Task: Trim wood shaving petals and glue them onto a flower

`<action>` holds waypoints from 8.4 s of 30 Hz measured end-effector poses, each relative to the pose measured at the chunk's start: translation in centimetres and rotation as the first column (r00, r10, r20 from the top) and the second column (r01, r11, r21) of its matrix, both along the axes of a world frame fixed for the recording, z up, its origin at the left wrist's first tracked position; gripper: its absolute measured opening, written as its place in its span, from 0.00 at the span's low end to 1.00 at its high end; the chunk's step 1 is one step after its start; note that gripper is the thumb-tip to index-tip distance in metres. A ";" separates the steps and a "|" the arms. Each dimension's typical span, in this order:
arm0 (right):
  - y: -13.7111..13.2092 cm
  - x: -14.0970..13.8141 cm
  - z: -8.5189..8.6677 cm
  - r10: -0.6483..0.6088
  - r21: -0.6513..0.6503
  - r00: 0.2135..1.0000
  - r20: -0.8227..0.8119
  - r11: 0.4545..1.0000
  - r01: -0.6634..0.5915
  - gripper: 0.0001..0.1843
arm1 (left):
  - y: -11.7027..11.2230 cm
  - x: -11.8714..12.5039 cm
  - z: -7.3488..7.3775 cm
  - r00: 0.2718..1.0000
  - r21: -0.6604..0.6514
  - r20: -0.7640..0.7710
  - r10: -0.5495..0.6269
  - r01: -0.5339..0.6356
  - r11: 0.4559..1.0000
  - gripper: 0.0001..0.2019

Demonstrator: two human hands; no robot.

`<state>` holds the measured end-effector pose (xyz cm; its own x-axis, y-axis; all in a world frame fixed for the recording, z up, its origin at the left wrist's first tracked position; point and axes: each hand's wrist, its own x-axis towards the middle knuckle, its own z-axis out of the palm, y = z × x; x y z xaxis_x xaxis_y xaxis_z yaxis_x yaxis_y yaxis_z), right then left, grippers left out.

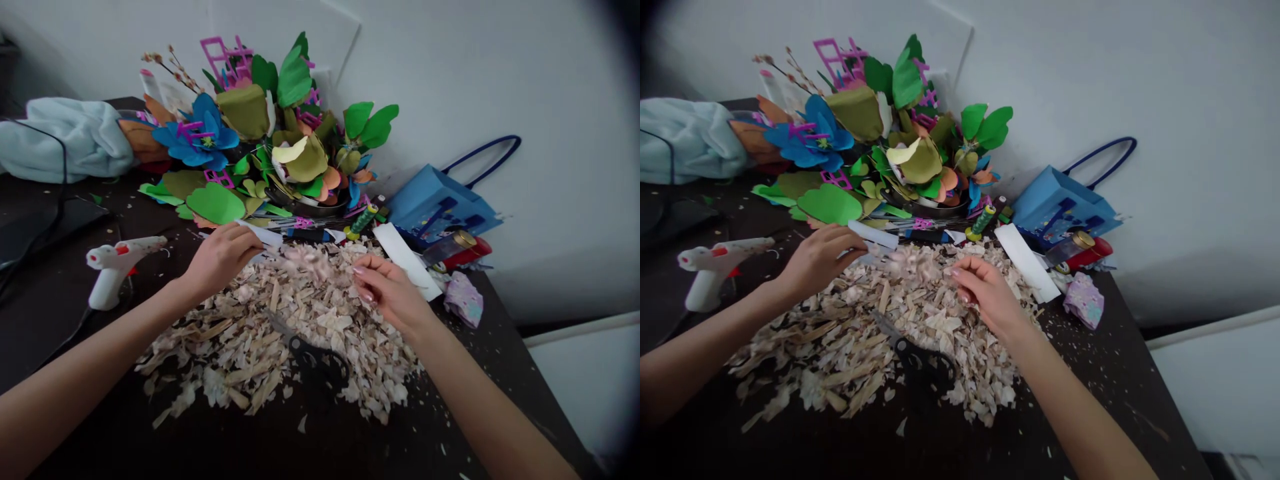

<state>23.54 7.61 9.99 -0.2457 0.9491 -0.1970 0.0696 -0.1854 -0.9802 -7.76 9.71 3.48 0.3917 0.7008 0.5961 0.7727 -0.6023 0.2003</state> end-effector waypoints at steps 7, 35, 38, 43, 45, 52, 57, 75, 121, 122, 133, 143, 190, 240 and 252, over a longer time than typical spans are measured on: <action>-1.0 -2.3 3.8 0.319 0.182 0.894 0.314 0.904 -0.387 0.04 | -5.1 1.3 0.5 0.894 0.233 -0.108 -0.435 0.448 0.863 0.12; -2.8 -5.8 2.8 0.614 0.138 0.469 0.635 0.507 -0.851 0.09 | -7.6 2.3 0.3 0.815 0.390 -0.215 -0.538 0.577 0.718 0.09; -2.8 -5.9 2.7 0.623 0.141 0.471 0.625 0.503 -0.853 0.09 | -7.6 2.3 0.3 0.816 0.384 -0.213 -0.537 0.575 0.722 0.09; -2.9 -6.0 2.5 0.626 0.136 0.464 0.627 0.498 -0.856 0.09 | -7.7 2.3 0.3 0.809 0.385 -0.179 -0.560 0.582 0.717 0.07; -2.9 -6.1 2.5 0.626 0.142 0.460 0.630 0.490 -0.860 0.09 | -7.7 2.3 0.3 0.809 0.391 -0.190 -0.557 0.582 0.713 0.09; -2.9 -6.2 2.5 0.624 0.144 0.452 0.637 0.480 -0.865 0.10 | -7.7 2.3 0.3 0.816 0.390 -0.217 -0.536 0.576 0.718 0.10; -2.9 -6.3 2.4 0.628 0.151 0.432 0.647 0.449 -0.881 0.10 | -7.8 2.2 0.1 0.816 0.390 -0.229 -0.531 0.576 0.718 0.11; -2.9 -6.5 2.2 0.627 0.164 0.437 0.645 0.445 -0.880 0.08 | -7.7 2.0 -0.3 0.801 0.385 -0.155 -0.579 0.589 0.711 0.09; -3.9 -6.1 0.6 0.607 0.006 0.678 0.415 0.743 -0.669 0.04 | -7.8 1.8 -0.1 0.847 0.335 -0.124 -0.517 0.526 0.782 0.08; -4.0 -6.2 0.6 0.603 0.002 0.682 0.413 0.749 -0.663 0.04 | -7.8 1.8 -0.1 0.847 0.335 -0.123 -0.517 0.526 0.782 0.08; -5.4 -6.1 -0.3 0.539 -0.053 0.786 0.301 0.833 -0.551 0.04 | -8.3 1.8 -0.6 0.853 0.280 -0.002 -0.523 0.502 0.818 0.08; -5.4 -6.5 -0.5 0.544 -0.059 0.797 0.263 0.833 -0.549 0.04 | -8.0 1.7 -0.6 0.846 0.300 -0.068 -0.529 0.523 0.798 0.07; -5.4 -6.6 -0.8 0.502 -0.017 0.832 0.236 0.858 -0.513 0.02 | -7.8 1.2 -1.5 0.878 0.254 -0.003 -0.478 0.463 0.849 0.08; -5.8 -8.2 -1.7 -0.204 0.507 0.467 0.861 0.426 -0.749 0.15 | -6.3 1.4 -1.1 0.998 0.348 -0.061 0.034 -0.010 0.937 0.13; -5.3 -8.5 -0.8 -0.266 0.484 0.406 0.874 0.408 -0.774 0.17 | -6.6 1.6 -0.7 0.996 0.344 -0.091 0.011 0.021 0.939 0.11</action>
